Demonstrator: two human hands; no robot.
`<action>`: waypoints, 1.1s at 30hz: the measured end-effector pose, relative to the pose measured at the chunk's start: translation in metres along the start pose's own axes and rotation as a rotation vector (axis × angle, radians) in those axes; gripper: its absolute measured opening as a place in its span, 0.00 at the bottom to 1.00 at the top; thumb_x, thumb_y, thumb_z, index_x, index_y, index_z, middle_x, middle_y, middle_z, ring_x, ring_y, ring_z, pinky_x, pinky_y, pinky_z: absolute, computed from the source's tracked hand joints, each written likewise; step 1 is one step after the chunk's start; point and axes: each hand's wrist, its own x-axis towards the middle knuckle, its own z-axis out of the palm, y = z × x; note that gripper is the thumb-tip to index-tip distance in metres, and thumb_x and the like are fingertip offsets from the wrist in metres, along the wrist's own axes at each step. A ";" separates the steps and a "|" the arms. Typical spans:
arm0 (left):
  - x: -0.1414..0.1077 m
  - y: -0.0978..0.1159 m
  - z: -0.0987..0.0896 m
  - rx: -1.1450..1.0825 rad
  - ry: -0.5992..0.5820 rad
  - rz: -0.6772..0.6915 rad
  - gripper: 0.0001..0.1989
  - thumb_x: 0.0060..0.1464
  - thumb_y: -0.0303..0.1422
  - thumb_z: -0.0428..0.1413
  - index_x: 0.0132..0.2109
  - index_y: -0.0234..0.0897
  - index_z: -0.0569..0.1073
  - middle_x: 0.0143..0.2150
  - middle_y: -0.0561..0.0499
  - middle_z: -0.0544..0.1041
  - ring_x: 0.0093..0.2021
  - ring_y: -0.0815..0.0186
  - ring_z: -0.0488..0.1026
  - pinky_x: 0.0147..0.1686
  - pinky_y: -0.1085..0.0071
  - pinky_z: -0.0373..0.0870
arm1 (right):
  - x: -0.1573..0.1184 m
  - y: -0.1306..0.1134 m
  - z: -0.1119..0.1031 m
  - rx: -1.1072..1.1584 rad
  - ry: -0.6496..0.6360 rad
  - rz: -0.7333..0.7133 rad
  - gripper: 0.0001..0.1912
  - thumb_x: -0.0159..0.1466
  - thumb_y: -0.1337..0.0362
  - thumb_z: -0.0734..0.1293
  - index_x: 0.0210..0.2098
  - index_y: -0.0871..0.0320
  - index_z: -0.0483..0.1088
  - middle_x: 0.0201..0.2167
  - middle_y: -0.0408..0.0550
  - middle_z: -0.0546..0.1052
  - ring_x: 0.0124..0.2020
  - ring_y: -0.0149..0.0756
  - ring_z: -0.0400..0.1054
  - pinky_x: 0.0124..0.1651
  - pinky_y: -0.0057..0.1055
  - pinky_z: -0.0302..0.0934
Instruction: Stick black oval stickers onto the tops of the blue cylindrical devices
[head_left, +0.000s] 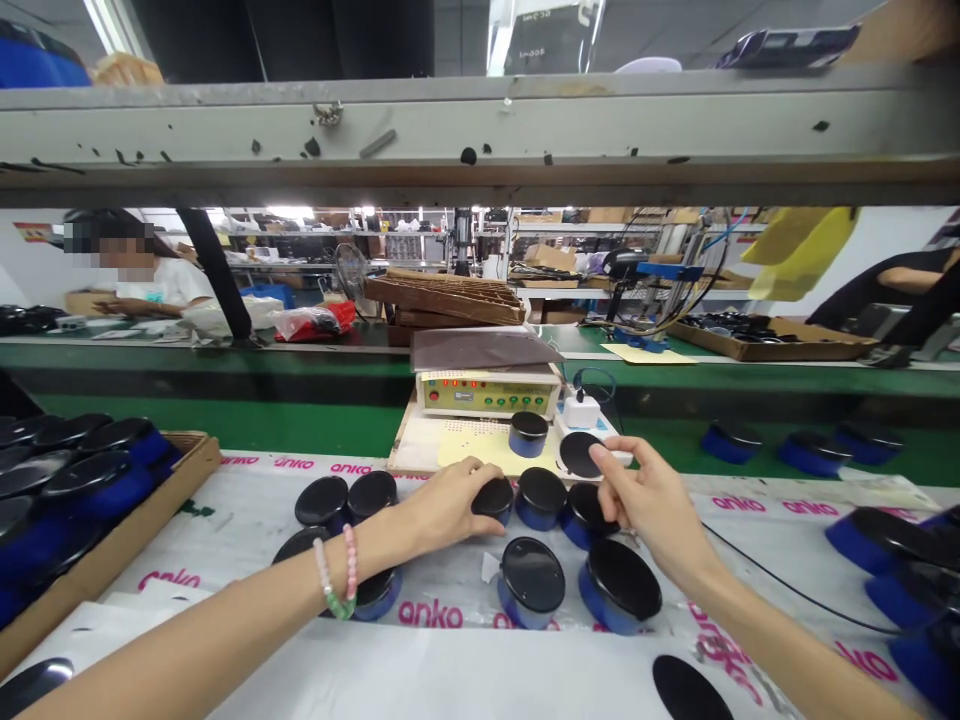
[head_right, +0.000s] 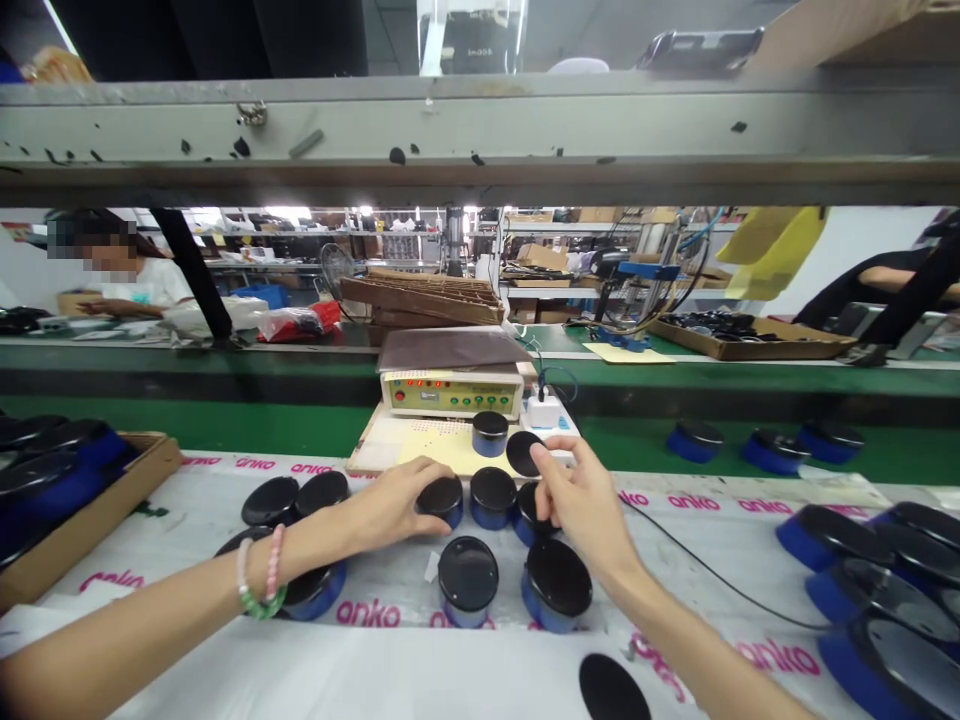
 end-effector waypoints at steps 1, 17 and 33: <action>-0.003 0.001 0.000 -0.007 -0.008 0.005 0.29 0.50 0.37 0.63 0.58 0.42 0.64 0.53 0.45 0.69 0.53 0.56 0.68 0.53 0.62 0.65 | 0.002 0.004 0.004 -0.008 -0.019 -0.007 0.19 0.62 0.45 0.60 0.39 0.54 0.59 0.07 0.33 0.62 0.10 0.27 0.51 0.15 0.23 0.46; -0.006 0.004 -0.008 -0.045 0.000 -0.010 0.33 0.50 0.39 0.62 0.61 0.41 0.60 0.59 0.43 0.64 0.58 0.55 0.63 0.57 0.61 0.61 | 0.003 0.016 0.021 -0.352 -0.289 -0.286 0.32 0.55 0.59 0.68 0.53 0.52 0.49 0.52 0.55 0.68 0.55 0.46 0.64 0.56 0.46 0.56; -0.015 0.000 -0.005 0.045 -0.117 -0.073 0.35 0.51 0.32 0.57 0.65 0.41 0.54 0.60 0.42 0.63 0.57 0.52 0.65 0.55 0.61 0.62 | 0.003 0.031 -0.002 -0.387 -0.326 -0.215 0.27 0.58 0.58 0.65 0.50 0.51 0.45 0.49 0.54 0.72 0.49 0.44 0.68 0.52 0.45 0.59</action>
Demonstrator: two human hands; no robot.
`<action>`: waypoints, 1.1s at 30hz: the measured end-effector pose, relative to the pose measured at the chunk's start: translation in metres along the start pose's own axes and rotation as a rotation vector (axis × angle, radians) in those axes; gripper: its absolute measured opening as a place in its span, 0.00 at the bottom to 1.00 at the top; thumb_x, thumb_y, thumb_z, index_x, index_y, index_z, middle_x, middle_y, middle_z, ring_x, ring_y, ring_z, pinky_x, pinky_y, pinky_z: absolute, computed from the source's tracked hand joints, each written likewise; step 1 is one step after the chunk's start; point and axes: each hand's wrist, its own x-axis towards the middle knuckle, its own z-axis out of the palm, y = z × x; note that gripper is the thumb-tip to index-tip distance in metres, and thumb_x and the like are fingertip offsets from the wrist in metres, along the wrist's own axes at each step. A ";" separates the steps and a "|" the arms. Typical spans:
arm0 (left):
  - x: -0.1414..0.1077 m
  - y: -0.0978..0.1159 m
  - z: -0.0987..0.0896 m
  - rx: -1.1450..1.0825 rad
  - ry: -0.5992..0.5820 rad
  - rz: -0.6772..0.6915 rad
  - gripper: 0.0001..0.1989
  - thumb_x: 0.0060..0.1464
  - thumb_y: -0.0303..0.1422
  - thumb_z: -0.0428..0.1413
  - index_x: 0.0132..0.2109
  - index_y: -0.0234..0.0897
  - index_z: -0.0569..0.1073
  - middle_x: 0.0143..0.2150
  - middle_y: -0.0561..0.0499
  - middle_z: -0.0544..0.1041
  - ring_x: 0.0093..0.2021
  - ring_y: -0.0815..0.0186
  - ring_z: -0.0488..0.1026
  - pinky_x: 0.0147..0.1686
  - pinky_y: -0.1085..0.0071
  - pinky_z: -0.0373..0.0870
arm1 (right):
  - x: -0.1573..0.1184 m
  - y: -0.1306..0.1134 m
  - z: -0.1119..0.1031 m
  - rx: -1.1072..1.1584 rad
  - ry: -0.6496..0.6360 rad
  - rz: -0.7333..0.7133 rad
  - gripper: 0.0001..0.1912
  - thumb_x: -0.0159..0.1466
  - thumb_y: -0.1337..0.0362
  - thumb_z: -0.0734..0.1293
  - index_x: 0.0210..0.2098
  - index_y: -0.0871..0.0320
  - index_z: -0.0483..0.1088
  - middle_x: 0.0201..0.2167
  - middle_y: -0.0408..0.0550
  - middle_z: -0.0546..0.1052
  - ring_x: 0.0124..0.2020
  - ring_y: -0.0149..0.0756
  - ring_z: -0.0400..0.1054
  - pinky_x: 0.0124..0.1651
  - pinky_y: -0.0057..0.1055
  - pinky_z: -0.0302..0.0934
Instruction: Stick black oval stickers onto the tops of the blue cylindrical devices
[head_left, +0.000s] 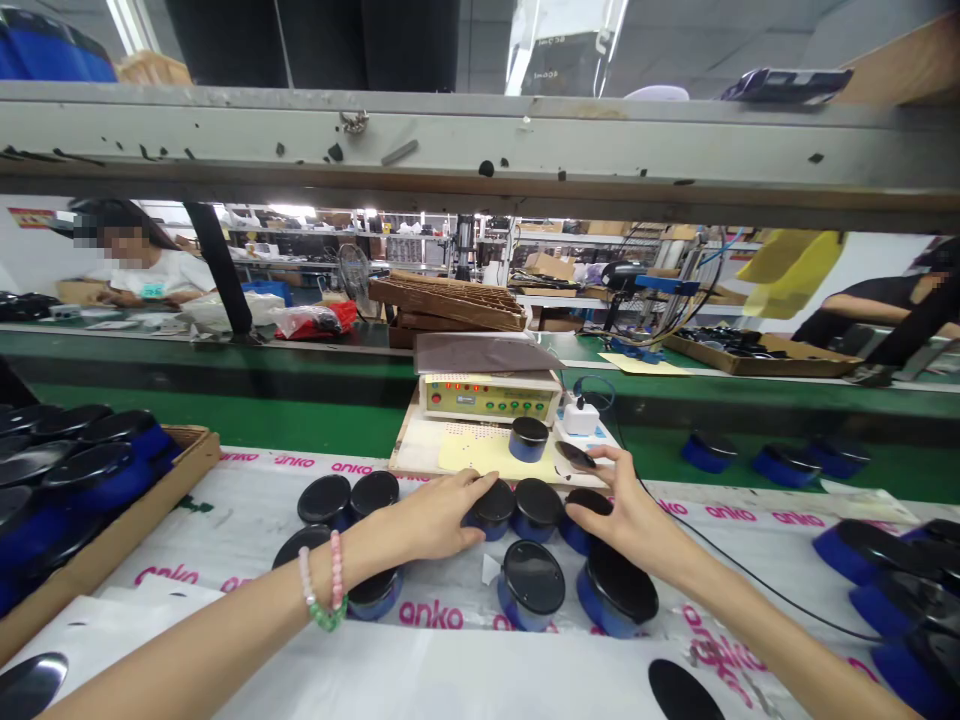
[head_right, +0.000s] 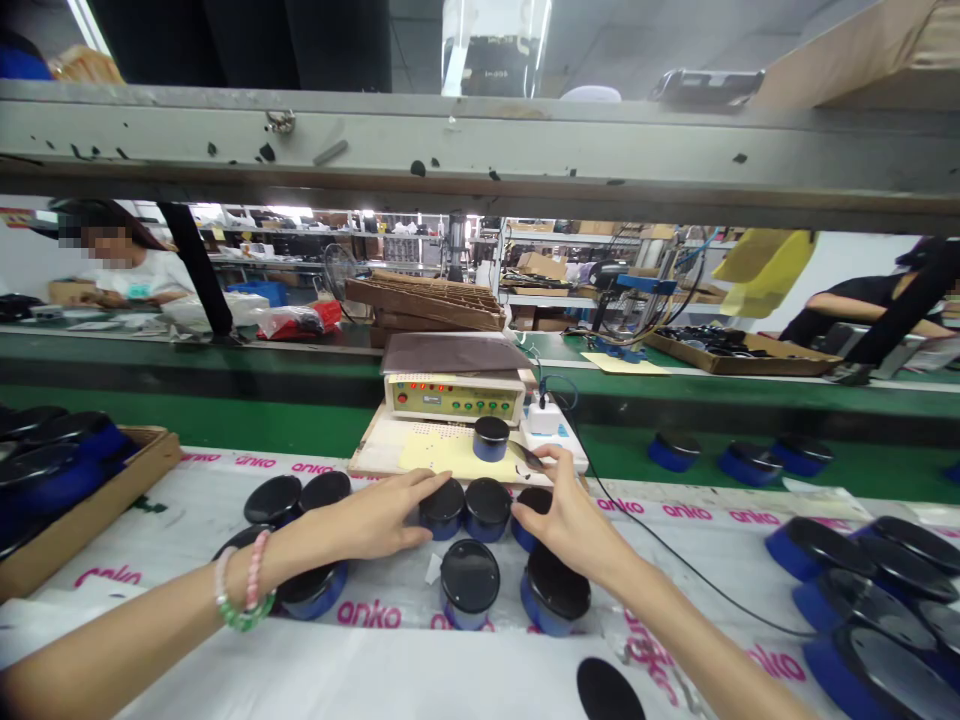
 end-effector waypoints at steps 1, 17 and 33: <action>0.000 0.001 -0.001 0.003 0.004 0.003 0.36 0.50 0.31 0.57 0.65 0.39 0.55 0.60 0.42 0.64 0.57 0.51 0.65 0.55 0.60 0.62 | -0.001 0.004 -0.001 -0.006 0.015 0.014 0.28 0.56 0.58 0.66 0.49 0.51 0.46 0.48 0.53 0.72 0.47 0.44 0.69 0.51 0.45 0.60; 0.008 0.085 -0.004 -0.331 0.295 0.153 0.46 0.47 0.42 0.63 0.66 0.43 0.46 0.53 0.44 0.72 0.51 0.51 0.71 0.48 0.56 0.69 | -0.031 -0.083 -0.011 0.501 0.280 -0.021 0.25 0.58 0.52 0.68 0.43 0.47 0.48 0.48 0.49 0.68 0.49 0.40 0.68 0.48 0.41 0.66; -0.014 0.087 -0.007 -0.118 0.349 0.108 0.39 0.47 0.35 0.62 0.62 0.46 0.51 0.55 0.47 0.66 0.52 0.56 0.69 0.49 0.63 0.68 | -0.024 -0.088 -0.020 0.526 0.401 0.033 0.27 0.54 0.46 0.69 0.42 0.48 0.51 0.47 0.49 0.65 0.38 0.39 0.72 0.38 0.37 0.70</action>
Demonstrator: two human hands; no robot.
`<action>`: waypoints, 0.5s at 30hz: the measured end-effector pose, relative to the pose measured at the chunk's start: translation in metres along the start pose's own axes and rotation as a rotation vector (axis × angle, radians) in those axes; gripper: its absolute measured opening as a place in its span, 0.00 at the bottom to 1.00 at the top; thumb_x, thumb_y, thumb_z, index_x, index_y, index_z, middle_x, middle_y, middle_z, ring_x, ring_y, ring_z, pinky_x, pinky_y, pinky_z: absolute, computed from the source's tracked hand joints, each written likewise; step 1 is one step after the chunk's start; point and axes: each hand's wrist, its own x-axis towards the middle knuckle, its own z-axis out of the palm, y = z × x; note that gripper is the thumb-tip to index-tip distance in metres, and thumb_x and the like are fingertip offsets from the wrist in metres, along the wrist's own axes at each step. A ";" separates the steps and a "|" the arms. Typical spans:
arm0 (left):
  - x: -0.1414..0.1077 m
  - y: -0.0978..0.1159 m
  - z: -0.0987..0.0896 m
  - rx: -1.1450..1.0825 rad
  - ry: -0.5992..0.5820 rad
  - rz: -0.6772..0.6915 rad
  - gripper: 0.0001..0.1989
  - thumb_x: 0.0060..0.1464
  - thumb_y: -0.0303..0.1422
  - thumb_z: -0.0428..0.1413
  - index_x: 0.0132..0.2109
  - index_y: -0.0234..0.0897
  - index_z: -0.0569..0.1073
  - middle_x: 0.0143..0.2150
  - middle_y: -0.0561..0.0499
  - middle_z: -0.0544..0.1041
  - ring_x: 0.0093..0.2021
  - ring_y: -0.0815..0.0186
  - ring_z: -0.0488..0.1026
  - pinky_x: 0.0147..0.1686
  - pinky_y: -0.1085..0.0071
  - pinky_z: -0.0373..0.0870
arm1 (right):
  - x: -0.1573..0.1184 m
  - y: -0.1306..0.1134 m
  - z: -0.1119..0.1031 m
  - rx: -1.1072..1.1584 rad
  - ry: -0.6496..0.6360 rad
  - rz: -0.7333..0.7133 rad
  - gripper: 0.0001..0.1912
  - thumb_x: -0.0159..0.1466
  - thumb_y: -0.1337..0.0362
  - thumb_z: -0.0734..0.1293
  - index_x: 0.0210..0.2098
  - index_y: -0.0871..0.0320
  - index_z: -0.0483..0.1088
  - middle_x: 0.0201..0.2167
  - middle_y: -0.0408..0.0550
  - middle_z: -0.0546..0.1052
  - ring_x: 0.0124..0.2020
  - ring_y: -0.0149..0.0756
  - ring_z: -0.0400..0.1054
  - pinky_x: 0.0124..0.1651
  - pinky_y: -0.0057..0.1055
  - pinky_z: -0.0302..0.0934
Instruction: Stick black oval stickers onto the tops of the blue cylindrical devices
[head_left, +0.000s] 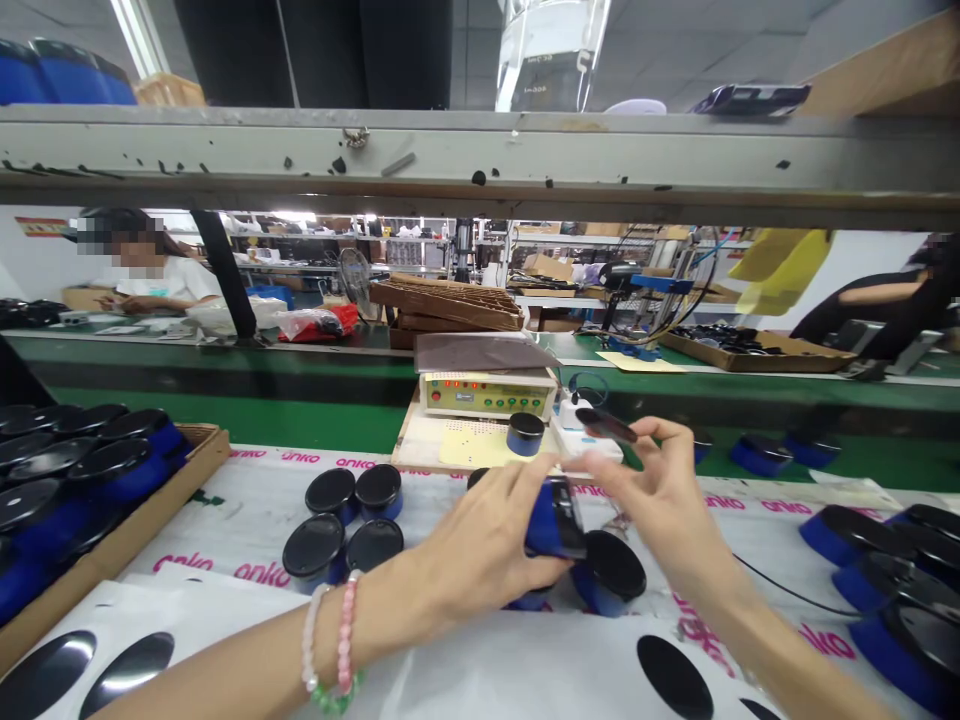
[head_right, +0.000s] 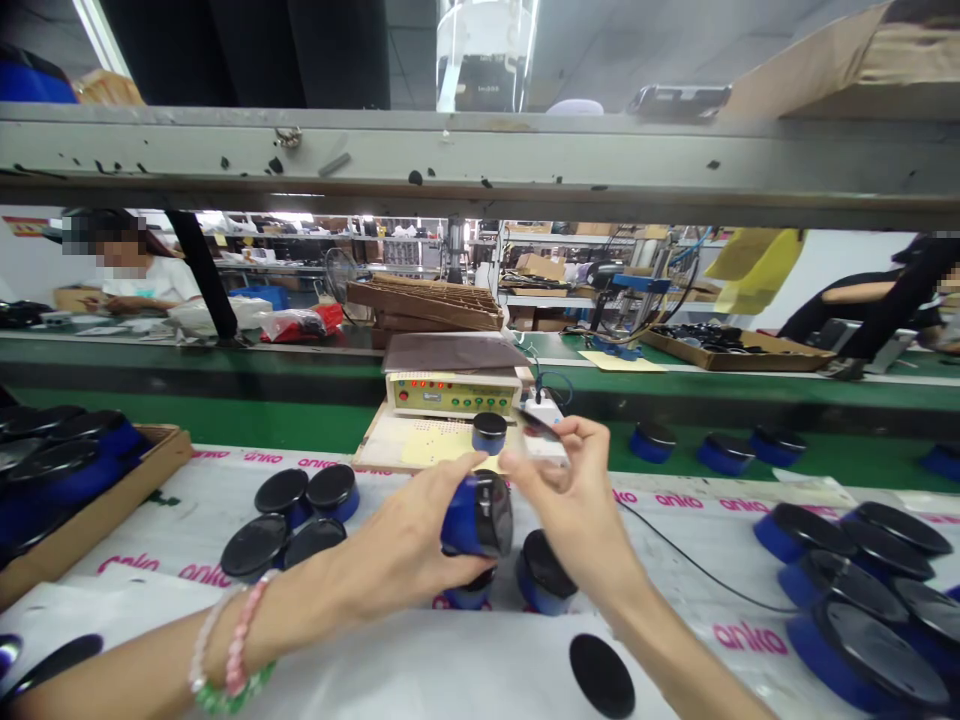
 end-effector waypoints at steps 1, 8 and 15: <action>-0.001 -0.008 -0.005 0.027 -0.018 -0.027 0.40 0.47 0.34 0.62 0.62 0.46 0.51 0.56 0.47 0.64 0.51 0.57 0.69 0.49 0.65 0.68 | 0.003 0.000 -0.007 -0.034 0.022 -0.025 0.24 0.56 0.46 0.68 0.41 0.49 0.53 0.49 0.49 0.66 0.41 0.40 0.71 0.41 0.38 0.69; -0.018 -0.086 -0.044 0.236 -0.126 -0.310 0.25 0.39 0.32 0.61 0.47 0.34 0.66 0.43 0.42 0.71 0.48 0.48 0.69 0.46 0.56 0.67 | -0.001 0.020 -0.055 -0.591 0.053 -0.089 0.17 0.61 0.46 0.61 0.39 0.51 0.66 0.28 0.44 0.68 0.31 0.39 0.65 0.34 0.36 0.62; -0.001 -0.082 -0.022 0.236 -0.311 -0.169 0.42 0.38 0.31 0.64 0.62 0.39 0.59 0.63 0.40 0.59 0.64 0.45 0.51 0.61 0.50 0.48 | -0.009 0.051 -0.019 -0.710 -0.455 -0.094 0.38 0.61 0.62 0.60 0.66 0.48 0.38 0.53 0.53 0.68 0.49 0.45 0.67 0.49 0.43 0.62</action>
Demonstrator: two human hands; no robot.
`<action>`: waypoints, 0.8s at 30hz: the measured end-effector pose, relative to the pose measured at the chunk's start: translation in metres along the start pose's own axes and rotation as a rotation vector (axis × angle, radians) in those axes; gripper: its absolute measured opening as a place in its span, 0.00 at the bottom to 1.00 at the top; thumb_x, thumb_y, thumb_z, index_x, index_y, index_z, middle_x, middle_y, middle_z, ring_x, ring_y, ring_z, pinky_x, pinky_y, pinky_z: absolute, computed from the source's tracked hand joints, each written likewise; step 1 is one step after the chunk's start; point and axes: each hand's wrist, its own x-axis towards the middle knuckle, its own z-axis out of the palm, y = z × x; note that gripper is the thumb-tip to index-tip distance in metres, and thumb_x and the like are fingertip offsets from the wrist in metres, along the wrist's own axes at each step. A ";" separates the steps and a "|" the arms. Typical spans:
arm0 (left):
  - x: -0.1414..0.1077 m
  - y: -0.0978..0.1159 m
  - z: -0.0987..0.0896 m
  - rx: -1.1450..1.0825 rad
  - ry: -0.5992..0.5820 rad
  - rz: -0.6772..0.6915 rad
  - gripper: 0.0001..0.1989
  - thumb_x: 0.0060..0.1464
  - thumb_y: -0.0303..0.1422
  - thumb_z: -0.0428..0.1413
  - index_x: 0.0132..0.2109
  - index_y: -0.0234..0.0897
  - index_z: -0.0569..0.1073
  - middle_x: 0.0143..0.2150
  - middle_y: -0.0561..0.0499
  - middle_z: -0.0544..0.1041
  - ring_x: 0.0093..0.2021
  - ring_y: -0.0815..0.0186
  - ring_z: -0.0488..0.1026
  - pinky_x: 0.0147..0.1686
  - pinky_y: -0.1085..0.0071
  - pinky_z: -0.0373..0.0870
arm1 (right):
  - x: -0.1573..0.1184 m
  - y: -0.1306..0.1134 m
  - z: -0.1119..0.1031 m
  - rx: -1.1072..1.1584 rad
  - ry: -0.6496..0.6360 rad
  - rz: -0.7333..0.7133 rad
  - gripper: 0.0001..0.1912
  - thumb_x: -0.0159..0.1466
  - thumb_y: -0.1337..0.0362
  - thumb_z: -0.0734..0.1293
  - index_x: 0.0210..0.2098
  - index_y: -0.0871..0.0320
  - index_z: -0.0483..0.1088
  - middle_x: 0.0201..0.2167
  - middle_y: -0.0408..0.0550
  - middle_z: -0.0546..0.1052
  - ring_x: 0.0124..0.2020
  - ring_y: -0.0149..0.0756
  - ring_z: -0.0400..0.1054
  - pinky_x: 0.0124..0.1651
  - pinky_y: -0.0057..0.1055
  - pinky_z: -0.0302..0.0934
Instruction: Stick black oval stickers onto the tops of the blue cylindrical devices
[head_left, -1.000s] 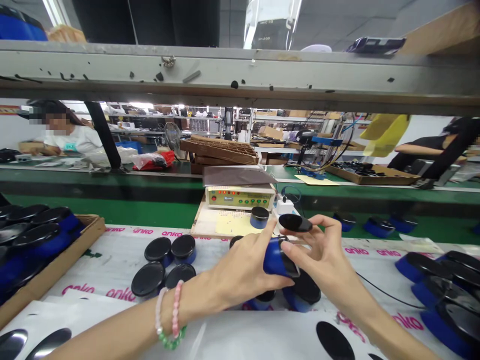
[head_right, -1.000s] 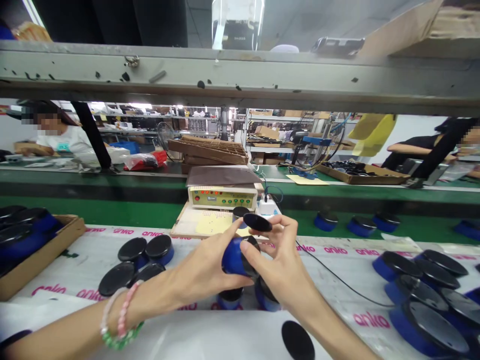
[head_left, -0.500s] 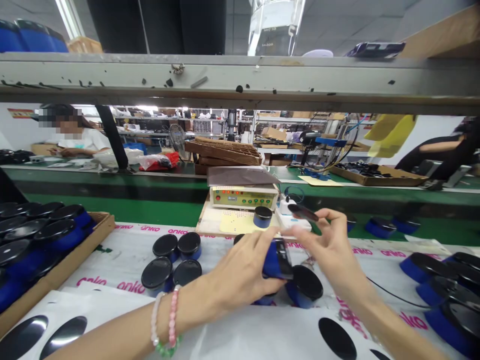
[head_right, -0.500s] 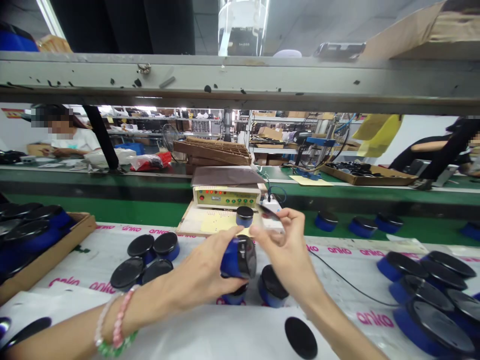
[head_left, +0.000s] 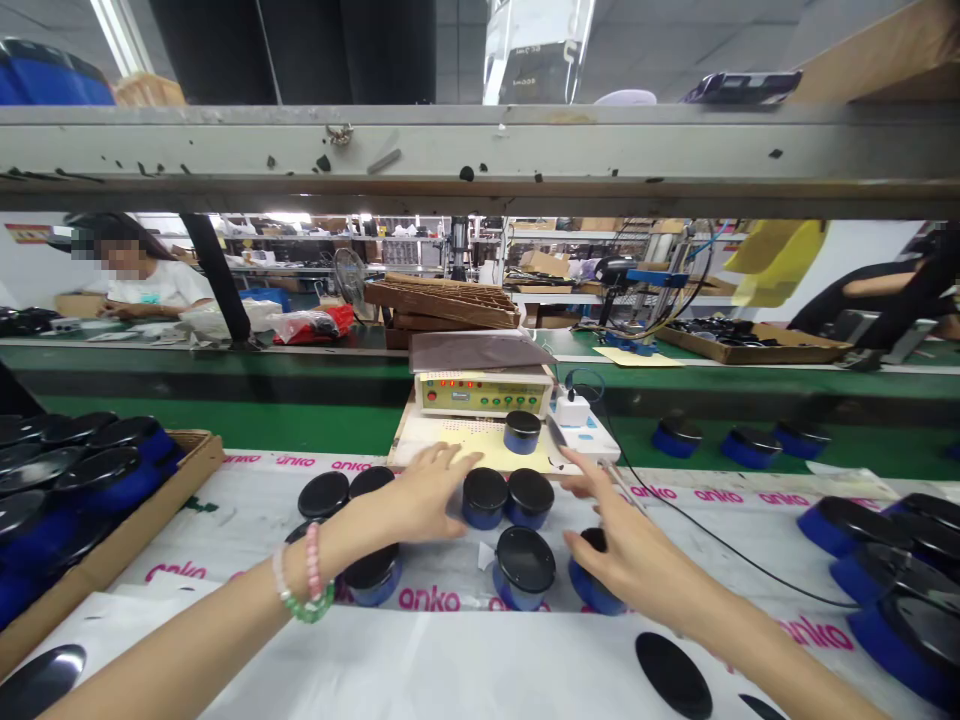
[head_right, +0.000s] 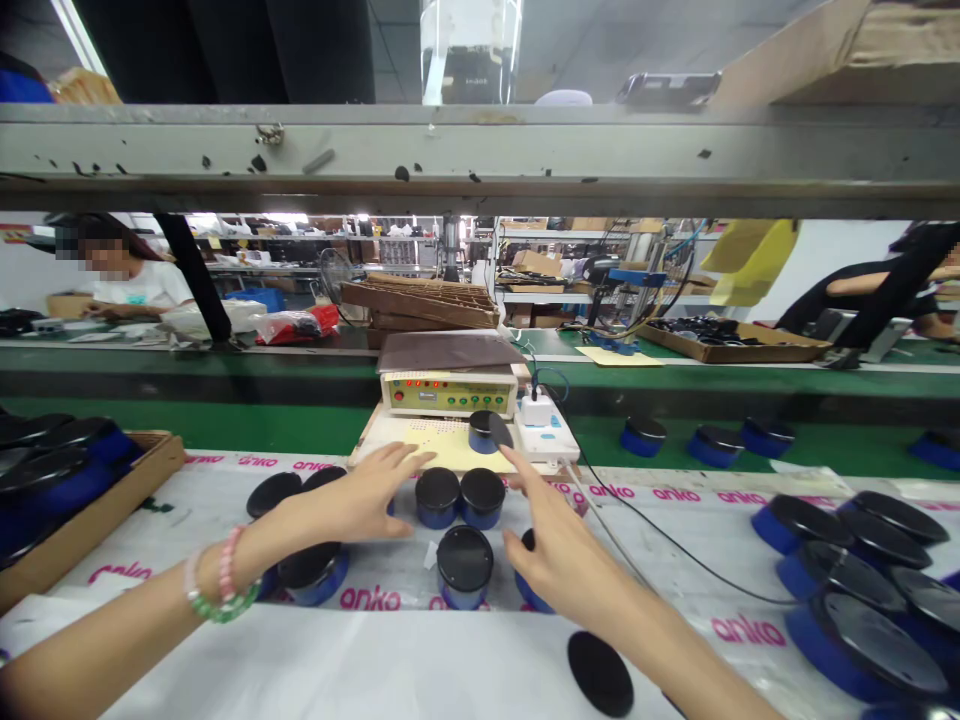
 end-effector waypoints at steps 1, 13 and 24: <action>0.006 0.005 0.003 -0.020 -0.026 0.051 0.42 0.40 0.30 0.63 0.63 0.42 0.57 0.64 0.42 0.59 0.64 0.48 0.53 0.61 0.55 0.52 | 0.008 -0.001 0.007 -0.004 -0.028 -0.016 0.39 0.60 0.63 0.61 0.66 0.48 0.37 0.56 0.54 0.65 0.54 0.46 0.64 0.52 0.44 0.59; 0.039 0.026 0.032 -0.169 0.070 0.181 0.31 0.50 0.34 0.61 0.60 0.44 0.61 0.55 0.44 0.66 0.51 0.53 0.69 0.51 0.61 0.66 | 0.027 0.029 0.001 -0.042 -0.026 0.081 0.40 0.54 0.64 0.63 0.63 0.52 0.42 0.50 0.54 0.69 0.40 0.44 0.71 0.42 0.40 0.62; 0.051 0.016 0.038 -0.195 0.022 0.339 0.28 0.53 0.38 0.60 0.60 0.42 0.65 0.56 0.44 0.69 0.54 0.57 0.69 0.54 0.65 0.64 | 0.021 0.048 0.017 0.018 0.056 0.121 0.32 0.58 0.60 0.62 0.58 0.54 0.45 0.50 0.56 0.69 0.51 0.47 0.67 0.52 0.45 0.59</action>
